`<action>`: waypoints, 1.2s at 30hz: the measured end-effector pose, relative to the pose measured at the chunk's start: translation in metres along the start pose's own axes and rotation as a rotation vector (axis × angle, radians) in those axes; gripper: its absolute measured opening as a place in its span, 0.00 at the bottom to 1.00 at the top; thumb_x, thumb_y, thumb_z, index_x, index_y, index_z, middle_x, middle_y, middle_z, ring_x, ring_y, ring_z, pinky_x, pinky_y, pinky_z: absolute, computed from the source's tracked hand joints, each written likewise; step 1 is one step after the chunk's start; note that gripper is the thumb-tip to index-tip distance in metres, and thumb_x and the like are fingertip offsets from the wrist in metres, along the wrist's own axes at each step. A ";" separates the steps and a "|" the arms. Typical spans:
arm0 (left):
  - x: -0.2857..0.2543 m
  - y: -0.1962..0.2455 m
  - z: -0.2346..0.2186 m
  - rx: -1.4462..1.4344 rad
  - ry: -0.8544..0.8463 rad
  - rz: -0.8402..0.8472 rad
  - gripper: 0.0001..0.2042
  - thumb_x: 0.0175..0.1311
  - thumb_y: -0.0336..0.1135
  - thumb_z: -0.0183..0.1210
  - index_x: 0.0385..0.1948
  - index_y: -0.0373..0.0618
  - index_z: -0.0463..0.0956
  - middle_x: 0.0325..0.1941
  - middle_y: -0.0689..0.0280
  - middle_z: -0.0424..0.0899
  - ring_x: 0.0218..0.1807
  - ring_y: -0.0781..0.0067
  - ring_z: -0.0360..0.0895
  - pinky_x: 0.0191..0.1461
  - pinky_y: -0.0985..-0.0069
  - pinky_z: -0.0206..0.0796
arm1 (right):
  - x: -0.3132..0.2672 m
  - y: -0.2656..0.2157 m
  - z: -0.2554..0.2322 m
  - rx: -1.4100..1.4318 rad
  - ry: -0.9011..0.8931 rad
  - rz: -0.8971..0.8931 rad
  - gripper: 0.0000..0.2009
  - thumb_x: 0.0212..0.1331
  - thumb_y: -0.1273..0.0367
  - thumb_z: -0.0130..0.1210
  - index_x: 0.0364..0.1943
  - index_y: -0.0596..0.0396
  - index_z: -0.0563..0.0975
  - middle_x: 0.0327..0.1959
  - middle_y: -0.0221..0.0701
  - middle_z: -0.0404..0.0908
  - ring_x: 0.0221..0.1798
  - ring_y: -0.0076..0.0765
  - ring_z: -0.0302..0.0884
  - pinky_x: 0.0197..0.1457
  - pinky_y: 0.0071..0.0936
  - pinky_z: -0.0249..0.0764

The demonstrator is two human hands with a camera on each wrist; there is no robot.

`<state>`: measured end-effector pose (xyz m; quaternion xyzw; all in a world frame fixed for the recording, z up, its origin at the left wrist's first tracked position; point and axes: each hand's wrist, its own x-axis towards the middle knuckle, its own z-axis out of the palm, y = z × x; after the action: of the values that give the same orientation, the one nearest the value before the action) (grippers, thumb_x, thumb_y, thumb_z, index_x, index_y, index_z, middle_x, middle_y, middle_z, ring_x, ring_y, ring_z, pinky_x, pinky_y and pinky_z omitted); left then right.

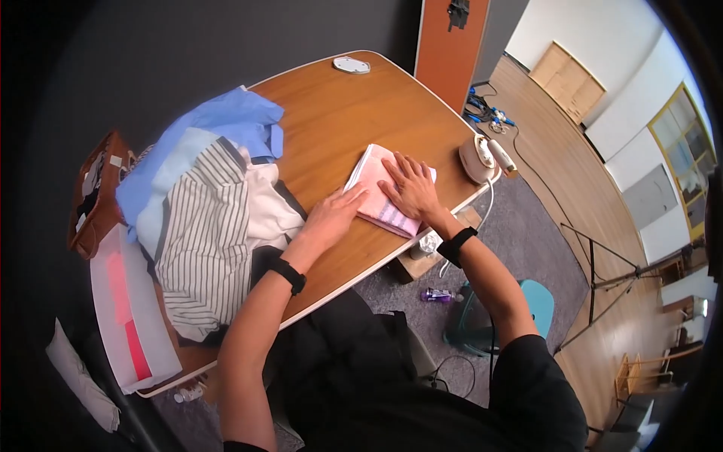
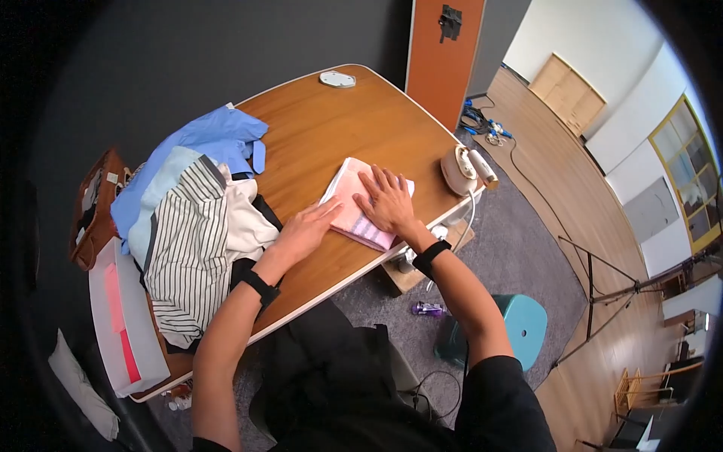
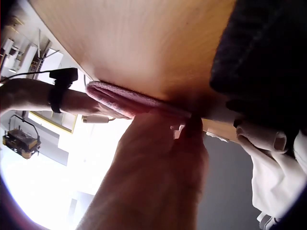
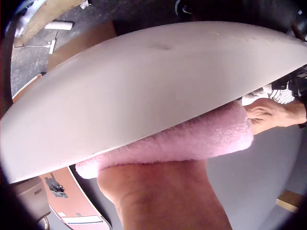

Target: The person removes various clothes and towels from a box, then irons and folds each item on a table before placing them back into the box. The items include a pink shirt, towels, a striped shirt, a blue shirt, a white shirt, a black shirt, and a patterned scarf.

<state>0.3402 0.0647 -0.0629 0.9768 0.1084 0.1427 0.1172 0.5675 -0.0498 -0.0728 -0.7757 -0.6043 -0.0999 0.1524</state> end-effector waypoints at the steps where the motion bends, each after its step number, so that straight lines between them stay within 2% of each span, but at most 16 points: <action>1: 0.000 -0.002 0.001 -0.007 0.037 0.016 0.24 0.69 0.26 0.52 0.68 0.45 0.71 0.76 0.58 0.70 0.68 0.45 0.75 0.67 0.57 0.73 | 0.000 0.000 0.000 0.007 0.001 -0.002 0.31 0.74 0.43 0.42 0.73 0.44 0.70 0.78 0.43 0.62 0.79 0.52 0.57 0.80 0.55 0.49; 6: -0.003 0.001 0.003 -0.005 0.064 0.034 0.21 0.68 0.24 0.51 0.63 0.40 0.76 0.70 0.55 0.76 0.62 0.48 0.80 0.64 0.58 0.76 | 0.000 -0.001 -0.005 -0.004 -0.029 -0.030 0.32 0.74 0.43 0.41 0.75 0.43 0.67 0.79 0.44 0.60 0.79 0.53 0.56 0.81 0.55 0.48; 9: 0.000 -0.006 -0.013 -0.063 -0.028 0.044 0.21 0.67 0.25 0.52 0.62 0.39 0.77 0.70 0.54 0.76 0.67 0.49 0.76 0.72 0.54 0.68 | -0.001 -0.002 -0.003 -0.051 -0.041 -0.037 0.32 0.75 0.43 0.40 0.76 0.43 0.65 0.80 0.44 0.59 0.81 0.54 0.54 0.81 0.58 0.47; 12: 0.001 0.016 -0.017 0.441 0.048 0.041 0.20 0.66 0.29 0.54 0.60 0.39 0.78 0.70 0.52 0.76 0.73 0.48 0.69 0.80 0.47 0.54 | 0.000 -0.008 -0.007 -0.142 -0.059 -0.039 0.32 0.76 0.44 0.38 0.77 0.44 0.64 0.81 0.45 0.57 0.82 0.55 0.51 0.81 0.62 0.46; 13: 0.003 0.018 -0.005 0.399 0.083 0.083 0.21 0.65 0.33 0.56 0.59 0.37 0.79 0.70 0.51 0.75 0.77 0.45 0.62 0.83 0.43 0.41 | -0.001 -0.011 -0.009 -0.179 -0.075 -0.039 0.32 0.76 0.45 0.37 0.77 0.44 0.63 0.81 0.45 0.56 0.83 0.56 0.50 0.81 0.64 0.45; 15: 0.010 0.036 0.011 0.393 0.089 0.132 0.22 0.65 0.39 0.58 0.58 0.34 0.78 0.69 0.50 0.74 0.75 0.43 0.63 0.82 0.45 0.46 | 0.001 -0.016 -0.012 -0.181 -0.070 -0.041 0.31 0.76 0.48 0.39 0.77 0.46 0.63 0.81 0.44 0.55 0.83 0.57 0.48 0.81 0.67 0.44; 17: 0.017 0.061 0.022 0.216 -0.016 0.052 0.26 0.65 0.46 0.61 0.56 0.33 0.78 0.69 0.49 0.74 0.76 0.43 0.60 0.80 0.47 0.49 | 0.005 -0.016 -0.013 -0.152 -0.059 -0.031 0.30 0.76 0.49 0.40 0.77 0.46 0.63 0.81 0.43 0.55 0.83 0.57 0.48 0.81 0.66 0.44; 18: 0.022 0.067 0.025 0.149 -0.087 0.037 0.34 0.64 0.56 0.62 0.61 0.32 0.74 0.72 0.44 0.69 0.78 0.42 0.56 0.78 0.46 0.51 | 0.005 -0.013 -0.009 -0.039 -0.060 -0.036 0.29 0.77 0.51 0.41 0.77 0.46 0.63 0.82 0.42 0.55 0.83 0.56 0.49 0.82 0.65 0.44; 21: 0.011 0.082 0.028 0.173 -0.018 -0.022 0.43 0.63 0.62 0.62 0.69 0.31 0.65 0.75 0.40 0.62 0.79 0.40 0.53 0.76 0.41 0.50 | 0.001 0.004 0.001 0.034 -0.060 -0.065 0.29 0.77 0.49 0.41 0.75 0.47 0.66 0.80 0.42 0.59 0.83 0.53 0.51 0.83 0.57 0.47; 22: 0.012 0.080 0.026 0.198 -0.124 -0.026 0.47 0.65 0.66 0.59 0.76 0.39 0.57 0.77 0.35 0.57 0.80 0.36 0.51 0.75 0.36 0.48 | 0.001 0.008 -0.002 0.034 -0.066 -0.045 0.29 0.77 0.49 0.41 0.74 0.47 0.67 0.79 0.43 0.60 0.82 0.53 0.52 0.83 0.56 0.47; 26: 0.002 0.076 0.027 0.210 -0.085 0.040 0.43 0.64 0.67 0.57 0.79 0.58 0.58 0.78 0.33 0.53 0.81 0.34 0.48 0.76 0.32 0.44 | -0.005 0.037 -0.017 0.020 -0.057 0.061 0.29 0.76 0.48 0.42 0.71 0.51 0.70 0.77 0.43 0.65 0.81 0.53 0.55 0.82 0.54 0.49; 27: 0.001 0.078 0.026 0.183 -0.072 0.041 0.43 0.65 0.66 0.58 0.78 0.57 0.58 0.78 0.33 0.53 0.82 0.33 0.46 0.77 0.32 0.42 | -0.007 0.046 -0.020 0.007 -0.044 0.092 0.29 0.76 0.48 0.42 0.71 0.52 0.71 0.76 0.44 0.66 0.81 0.53 0.56 0.82 0.54 0.49; 28: -0.001 0.079 0.025 0.156 -0.058 0.040 0.42 0.65 0.65 0.59 0.78 0.55 0.58 0.78 0.33 0.52 0.82 0.32 0.44 0.77 0.32 0.41 | -0.011 0.050 -0.025 -0.098 0.010 0.094 0.28 0.73 0.51 0.49 0.68 0.54 0.73 0.73 0.46 0.68 0.79 0.55 0.57 0.81 0.55 0.51; 31: -0.003 0.090 0.014 0.111 -0.079 -0.009 0.41 0.65 0.59 0.62 0.77 0.52 0.60 0.79 0.36 0.51 0.82 0.33 0.43 0.78 0.32 0.39 | -0.013 0.053 -0.065 -0.373 0.180 -0.043 0.26 0.66 0.56 0.58 0.64 0.56 0.76 0.70 0.49 0.70 0.78 0.57 0.58 0.80 0.57 0.52; 34: 0.001 0.108 0.010 0.189 -0.125 -0.014 0.40 0.64 0.53 0.66 0.76 0.50 0.61 0.81 0.41 0.52 0.82 0.36 0.44 0.78 0.31 0.38 | -0.004 0.066 -0.111 -0.329 0.422 0.131 0.24 0.58 0.63 0.64 0.57 0.58 0.79 0.68 0.50 0.71 0.76 0.58 0.62 0.77 0.62 0.57; 36: 0.009 0.123 0.013 0.229 -0.144 -0.019 0.38 0.65 0.51 0.65 0.75 0.47 0.63 0.81 0.47 0.54 0.81 0.39 0.49 0.76 0.30 0.44 | -0.001 0.107 -0.120 -0.404 0.318 0.292 0.23 0.59 0.60 0.63 0.57 0.56 0.78 0.61 0.48 0.78 0.66 0.56 0.74 0.68 0.57 0.68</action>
<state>0.3746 -0.0529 -0.0409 0.9905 0.1243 0.0576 0.0137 0.6740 -0.1170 0.0265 -0.8436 -0.4228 -0.3152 0.1005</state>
